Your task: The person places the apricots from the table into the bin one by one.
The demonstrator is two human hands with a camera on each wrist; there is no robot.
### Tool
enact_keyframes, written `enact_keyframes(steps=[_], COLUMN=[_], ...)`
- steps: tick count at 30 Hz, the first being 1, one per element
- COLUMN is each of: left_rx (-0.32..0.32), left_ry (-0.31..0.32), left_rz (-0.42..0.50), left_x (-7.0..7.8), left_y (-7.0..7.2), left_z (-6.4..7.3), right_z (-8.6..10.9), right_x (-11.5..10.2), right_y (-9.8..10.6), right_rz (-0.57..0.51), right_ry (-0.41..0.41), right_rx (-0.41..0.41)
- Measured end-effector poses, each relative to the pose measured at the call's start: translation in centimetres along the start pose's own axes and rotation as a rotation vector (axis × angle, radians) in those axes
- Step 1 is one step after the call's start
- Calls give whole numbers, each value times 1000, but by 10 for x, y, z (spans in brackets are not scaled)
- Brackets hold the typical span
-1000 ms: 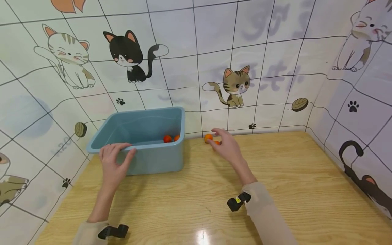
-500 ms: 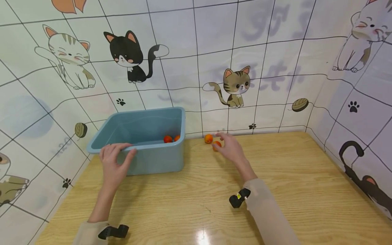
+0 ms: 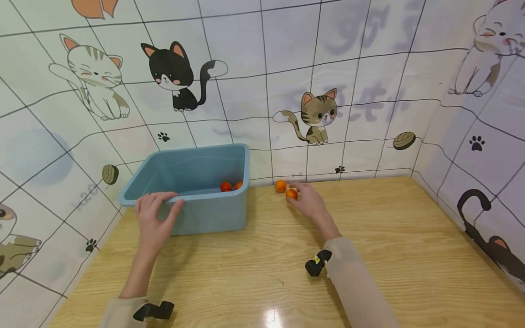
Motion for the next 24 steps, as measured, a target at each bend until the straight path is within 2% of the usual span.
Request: enact_keyframes(steps=[6, 24], left_rx=[6, 6], left_ry=[-2, 2], left_rz=[2, 5], left_x=[0, 1], left_y=[-1, -1], left_z=[-1, 0], right_z=[-1, 2], right_x=[2, 7], right_y=[-4, -9], right_rz=[18, -68], right_ry=[1, 1], right_rx=[1, 20])
Point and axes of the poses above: each hand's wrist, its own z-axis away from the middle knuckle, its own y-axis out of the back of the hand, x = y × z, the point moved 2 cm from there along -z, towards the middle knuckle, and after that the axes turned 14 degrees about y, right-handed, at the moved point
